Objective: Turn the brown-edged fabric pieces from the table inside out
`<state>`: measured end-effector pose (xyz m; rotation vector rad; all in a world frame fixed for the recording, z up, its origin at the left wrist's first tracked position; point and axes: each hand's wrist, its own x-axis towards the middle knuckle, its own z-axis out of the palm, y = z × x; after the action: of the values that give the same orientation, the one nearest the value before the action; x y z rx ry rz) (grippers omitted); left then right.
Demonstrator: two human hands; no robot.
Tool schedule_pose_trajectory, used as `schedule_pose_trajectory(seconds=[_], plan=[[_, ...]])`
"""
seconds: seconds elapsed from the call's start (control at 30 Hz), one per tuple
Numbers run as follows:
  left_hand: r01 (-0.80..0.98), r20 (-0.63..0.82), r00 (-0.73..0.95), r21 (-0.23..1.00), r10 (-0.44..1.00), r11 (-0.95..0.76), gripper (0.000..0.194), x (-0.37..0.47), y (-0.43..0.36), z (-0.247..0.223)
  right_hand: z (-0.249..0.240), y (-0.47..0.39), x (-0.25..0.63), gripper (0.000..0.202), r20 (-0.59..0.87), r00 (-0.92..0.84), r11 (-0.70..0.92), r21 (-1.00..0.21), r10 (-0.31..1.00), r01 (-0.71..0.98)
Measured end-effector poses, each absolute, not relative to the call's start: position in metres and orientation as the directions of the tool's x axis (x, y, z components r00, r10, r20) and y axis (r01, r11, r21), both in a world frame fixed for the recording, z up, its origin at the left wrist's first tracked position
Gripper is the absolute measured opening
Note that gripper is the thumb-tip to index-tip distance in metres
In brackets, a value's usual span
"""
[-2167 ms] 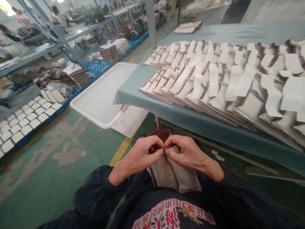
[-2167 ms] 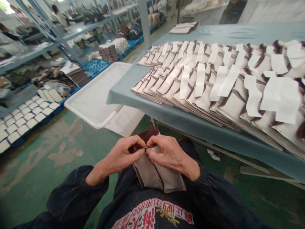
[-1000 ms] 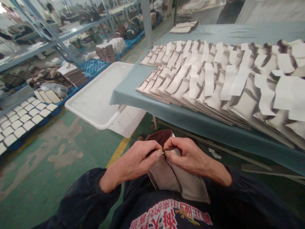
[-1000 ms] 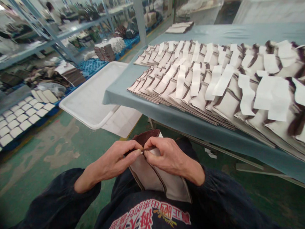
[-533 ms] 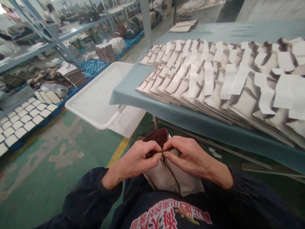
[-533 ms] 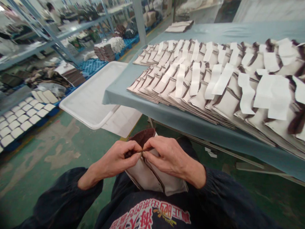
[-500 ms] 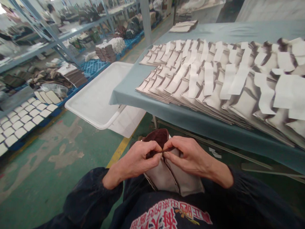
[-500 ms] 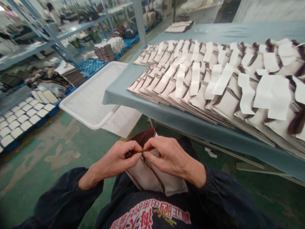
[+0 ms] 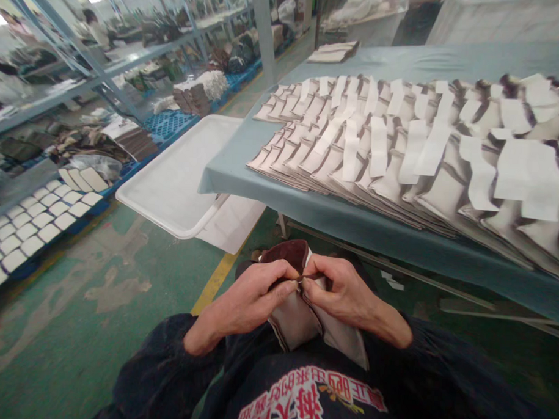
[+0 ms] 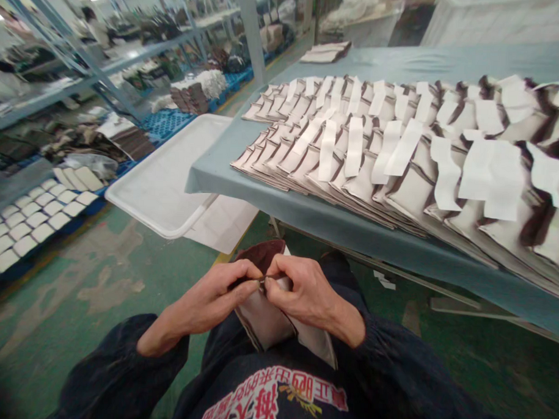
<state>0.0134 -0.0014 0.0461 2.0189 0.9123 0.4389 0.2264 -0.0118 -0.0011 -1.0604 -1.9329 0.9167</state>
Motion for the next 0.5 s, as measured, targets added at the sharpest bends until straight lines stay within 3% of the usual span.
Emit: schedule_pose_trajectory(seconds=[0.13,0.33,0.5], plan=[[0.433,-0.032,0.686,0.821,0.727,-0.373,0.018,0.015,-0.002,0.048,-0.005,-0.013,0.229,0.015,0.242,-0.414,0.389,-0.864,0.877,0.318],[0.462,-0.090,0.657,0.833,0.749,-0.305,0.017,0.012,-0.001,0.049,0.004,-0.009,0.238,0.008,0.244,-0.498,0.467,-0.791,0.832,0.394],[0.426,-0.122,0.677,0.870,0.726,-0.250,0.023,0.009,0.005,0.049,0.002,-0.007,0.241,0.007,0.194,-0.494,0.402,-0.842,0.848,0.359]])
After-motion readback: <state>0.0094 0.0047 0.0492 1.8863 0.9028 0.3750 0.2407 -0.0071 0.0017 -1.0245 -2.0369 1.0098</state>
